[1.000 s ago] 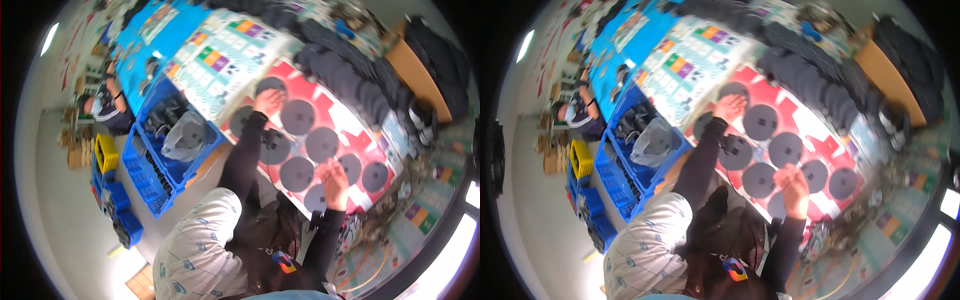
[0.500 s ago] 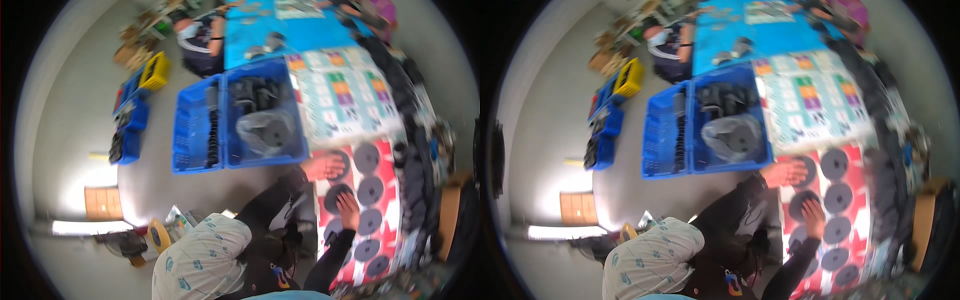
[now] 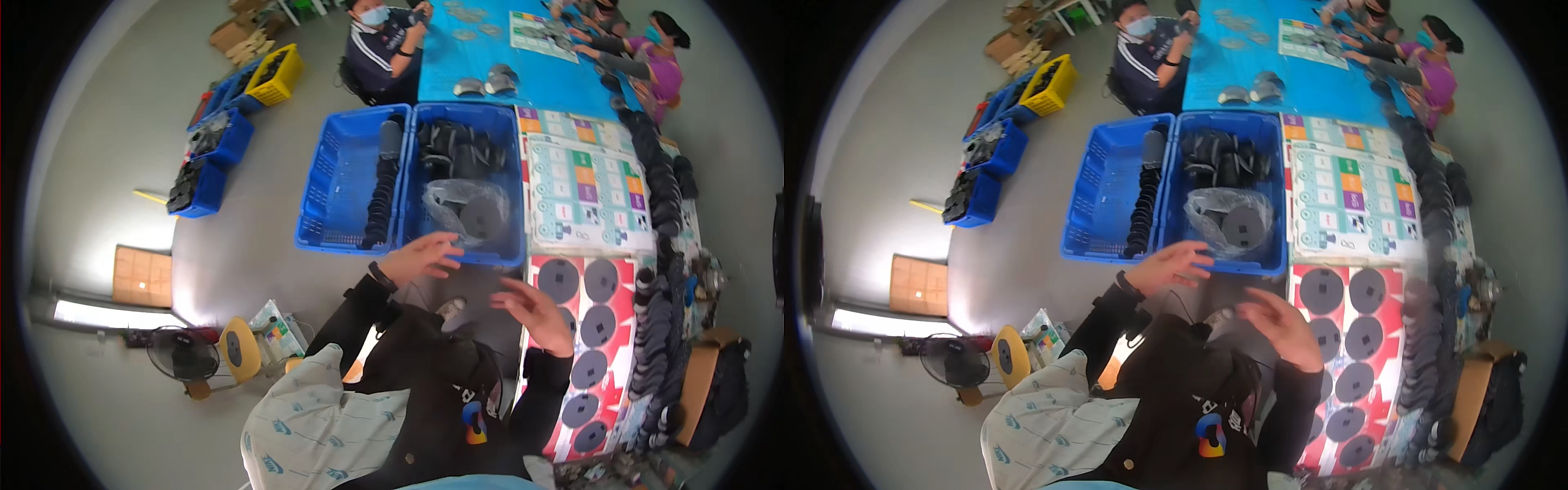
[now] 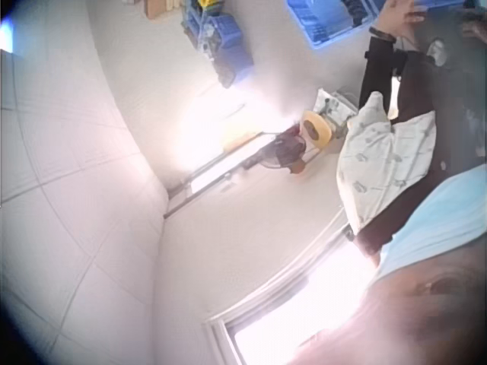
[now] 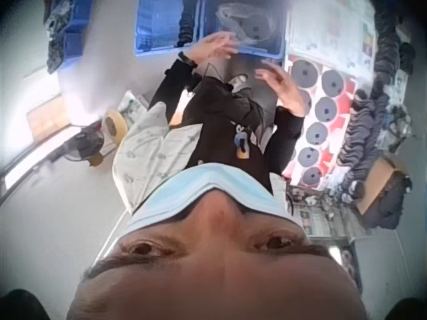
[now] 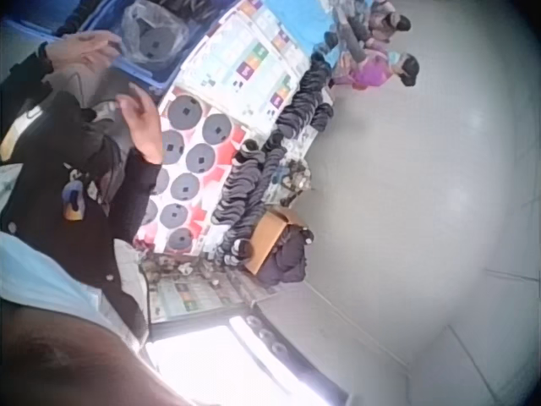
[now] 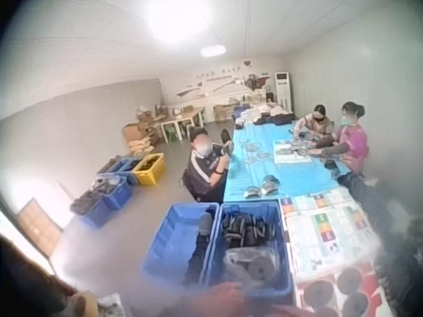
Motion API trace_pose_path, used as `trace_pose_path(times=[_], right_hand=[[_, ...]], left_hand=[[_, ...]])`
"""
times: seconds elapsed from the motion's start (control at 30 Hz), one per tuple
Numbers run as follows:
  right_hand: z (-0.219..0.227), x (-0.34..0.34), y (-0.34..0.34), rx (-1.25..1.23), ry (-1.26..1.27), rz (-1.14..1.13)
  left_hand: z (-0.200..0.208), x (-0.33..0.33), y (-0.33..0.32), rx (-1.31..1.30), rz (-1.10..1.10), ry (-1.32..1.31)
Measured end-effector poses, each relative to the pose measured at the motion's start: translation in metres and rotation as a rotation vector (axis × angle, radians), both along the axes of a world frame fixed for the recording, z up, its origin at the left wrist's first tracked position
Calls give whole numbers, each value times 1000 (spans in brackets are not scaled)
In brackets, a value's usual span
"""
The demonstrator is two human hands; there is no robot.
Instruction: The person is applying adhesive to circular shoe components using a small brush.
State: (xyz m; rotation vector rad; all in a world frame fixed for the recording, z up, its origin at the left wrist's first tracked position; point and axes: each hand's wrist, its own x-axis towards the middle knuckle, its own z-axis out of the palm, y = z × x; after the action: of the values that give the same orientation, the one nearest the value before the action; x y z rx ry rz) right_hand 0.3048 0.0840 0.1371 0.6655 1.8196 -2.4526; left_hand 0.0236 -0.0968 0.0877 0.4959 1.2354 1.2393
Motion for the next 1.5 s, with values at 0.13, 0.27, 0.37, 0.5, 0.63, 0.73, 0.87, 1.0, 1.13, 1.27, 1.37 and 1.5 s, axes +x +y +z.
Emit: trace_pose_path(times=[0.13, 0.27, 0.37, 0.5, 0.63, 0.73, 0.87, 1.0, 1.13, 1.27, 1.37, 1.5], right_hand=[[131, -47, -56, 808, 417, 116], [109, -64, -81, 318, 597, -385], [166, -92, -71, 692, 932, 165], [140, -115, -88, 1171, 552, -97], [116, -119, -84, 968, 254, -53], [141, -122, -99, 988, 159, -34], [155, -108, -70, -95, 447, -165], [87, -128, -49, 1548, -148, -224], [15, -95, -35, 777, 46, -346], [-69, -39, -28, -526, 131, -882], [-145, 50, -34, -864, 282, -1252], [-236, 206, -109, 71, -422, -1201]], left_hand=[[56, 11, -10, 275, -342, -679], [52, 29, -12, 352, 8, -295], [62, 24, -2, 462, -289, 606], [110, 5, 20, 662, 159, -478], [96, 22, 23, 603, 66, -465], [75, 9, 30, 506, 120, -490], [28, -27, 31, 358, 56, -439], [-1, -32, 29, 161, 47, -349], [-32, -41, 27, 107, 4, -322], [-81, -61, 18, -23, 103, -652], [-154, -76, 20, -98, 304, -1132], [-238, -56, 46, -265, 107, -665]])
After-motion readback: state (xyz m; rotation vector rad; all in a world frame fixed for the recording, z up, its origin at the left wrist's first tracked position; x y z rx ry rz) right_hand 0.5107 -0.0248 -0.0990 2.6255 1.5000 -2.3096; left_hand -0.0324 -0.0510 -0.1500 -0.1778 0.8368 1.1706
